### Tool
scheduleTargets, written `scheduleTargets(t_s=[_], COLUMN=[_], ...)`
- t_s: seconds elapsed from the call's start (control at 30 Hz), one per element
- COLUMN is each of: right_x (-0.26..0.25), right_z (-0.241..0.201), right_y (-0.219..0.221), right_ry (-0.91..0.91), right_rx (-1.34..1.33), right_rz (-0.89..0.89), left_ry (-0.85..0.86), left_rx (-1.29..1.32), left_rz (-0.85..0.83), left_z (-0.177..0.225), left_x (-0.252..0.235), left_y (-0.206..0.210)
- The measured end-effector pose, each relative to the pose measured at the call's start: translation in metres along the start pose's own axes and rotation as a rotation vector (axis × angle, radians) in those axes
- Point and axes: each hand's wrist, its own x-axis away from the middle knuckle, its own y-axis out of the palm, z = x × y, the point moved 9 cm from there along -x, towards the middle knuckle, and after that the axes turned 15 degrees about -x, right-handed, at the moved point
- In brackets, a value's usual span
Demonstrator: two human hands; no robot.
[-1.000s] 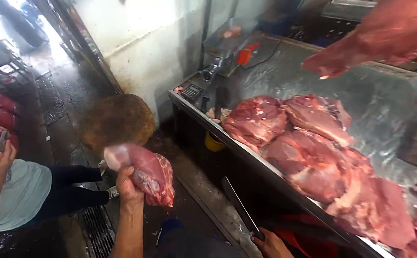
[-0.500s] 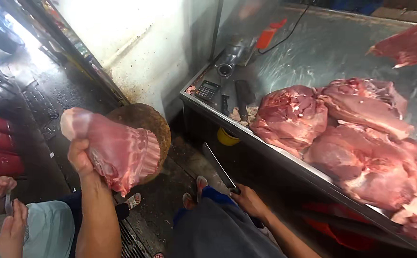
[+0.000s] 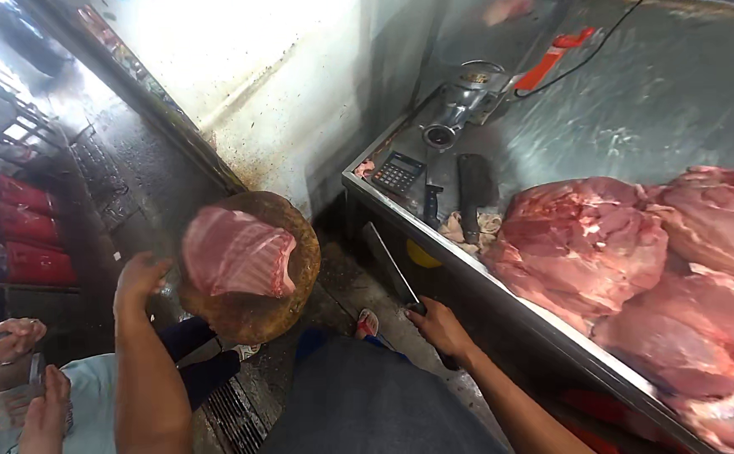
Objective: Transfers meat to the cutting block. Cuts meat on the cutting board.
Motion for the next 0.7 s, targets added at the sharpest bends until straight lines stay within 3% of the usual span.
scheduleTargets(t_s=[0.1,0.2,0.3,0.4,0.47,0.53,0.63,0.7], right_x=[0.001,0.008,0.013,0.013,0.008,-0.001,-0.017,-0.022], right_z=[0.008,0.005,-0.018,-0.049,-0.068,-0.081,-0.086,-0.082], right_y=[0.004,0.016,0.039,0.070,0.094,0.116,0.144,0.156], right_ry=[0.030,0.046,0.038,0.024,0.025,0.046,0.107,0.144], right_rx=[-0.001,0.053,0.098,0.086,0.084,0.107,0.163,0.210], right_rz=[0.053,0.077,0.063,0.031,-0.009,-0.044,-0.105,-0.145], left_ry=[-0.085,0.091,0.194,0.068,-0.112,-0.322,-0.467,-0.579], left_rx=[-0.032,-0.085,-0.180,-0.137,0.157,0.578,1.066,1.200], left_rz=[0.074,-0.053,-0.077,-0.209,-0.372,-0.390,-0.228,-0.287], left_z=[-0.013,0.014,0.026,-0.001,-0.038,-0.059,-0.047,-0.031], left_x=[0.006,0.005,0.003,0.021,0.041,0.052,0.046,0.038], left_y=[0.026,0.079,0.114,0.159,0.207,0.239,0.250,0.256])
